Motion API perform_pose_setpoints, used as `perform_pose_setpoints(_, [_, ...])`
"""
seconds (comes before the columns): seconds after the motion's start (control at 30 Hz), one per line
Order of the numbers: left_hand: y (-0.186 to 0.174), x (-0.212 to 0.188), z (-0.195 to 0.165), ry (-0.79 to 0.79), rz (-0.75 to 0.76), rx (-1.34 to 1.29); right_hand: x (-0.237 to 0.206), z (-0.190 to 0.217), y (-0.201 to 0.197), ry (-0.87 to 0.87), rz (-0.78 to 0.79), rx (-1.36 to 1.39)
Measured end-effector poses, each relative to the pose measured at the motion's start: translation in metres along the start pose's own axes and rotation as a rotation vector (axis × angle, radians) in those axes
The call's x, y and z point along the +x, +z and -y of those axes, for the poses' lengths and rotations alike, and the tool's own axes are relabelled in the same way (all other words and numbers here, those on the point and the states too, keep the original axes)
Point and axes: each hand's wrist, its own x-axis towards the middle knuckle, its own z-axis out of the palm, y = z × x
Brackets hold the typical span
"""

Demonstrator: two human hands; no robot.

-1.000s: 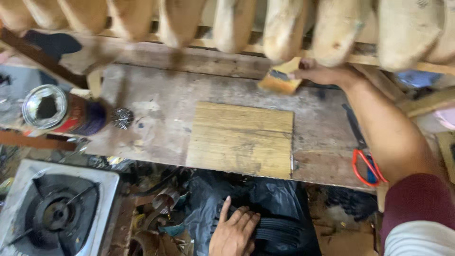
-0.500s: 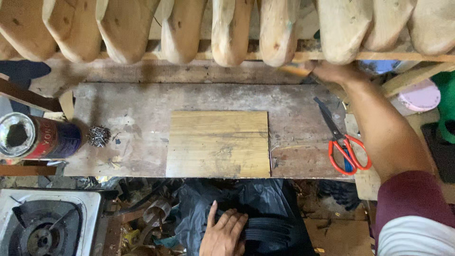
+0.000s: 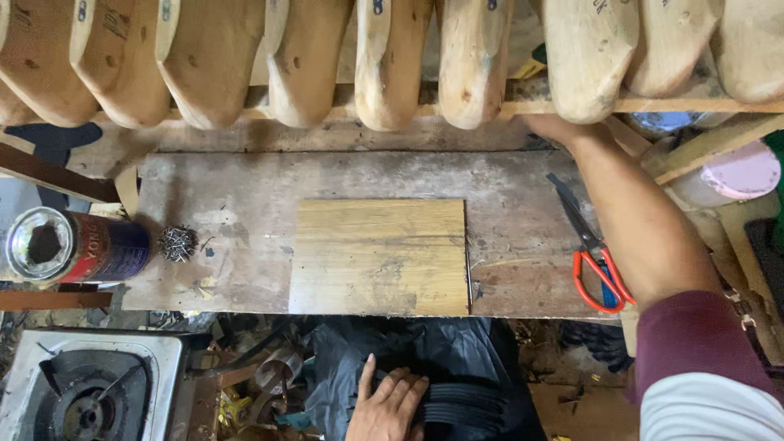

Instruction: The person uses a brush to clean the surface of black shoe insoles on a wooden workbench. They hold each insole with one hand and brush it with the other, then place the cleaned insole aside and pick up another. The person also brushes the workbench surface and their lap area between insoles.

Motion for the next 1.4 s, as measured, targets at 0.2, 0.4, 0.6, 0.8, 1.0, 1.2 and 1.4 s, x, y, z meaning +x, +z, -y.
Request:
perform_pose_setpoints(0.2, [0.002,-0.002,0.001,-0.017,0.044,0.006,-0.020,-0.006,-0.032,0.136,0.116,-0.115])
perform_pose_setpoints(0.4, [0.003,0.001,-0.005,0.003,0.027,0.019,-0.042,-0.047,-0.060,-0.211,-0.065,-0.269])
perform_pose_setpoints(0.6, [-0.002,0.004,-0.011,-0.031,0.078,-0.035,-0.049,-0.021,-0.058,0.084,0.026,0.194])
perform_pose_setpoints(0.8, [0.000,0.005,-0.014,-0.052,0.075,-0.004,-0.082,0.043,-0.054,0.812,0.255,0.131])
perform_pose_setpoints(1.0, [-0.002,0.001,-0.016,-0.062,0.101,-0.023,-0.106,0.024,-0.015,0.082,0.242,-0.315])
perform_pose_setpoints(1.2, [-0.013,0.003,-0.023,-0.104,0.178,-0.063,-0.115,-0.020,-0.032,0.151,0.199,-0.953])
perform_pose_setpoints(1.4, [-0.027,0.003,-0.033,-0.086,0.161,-0.055,-0.099,-0.005,-0.050,0.157,0.358,-0.980])
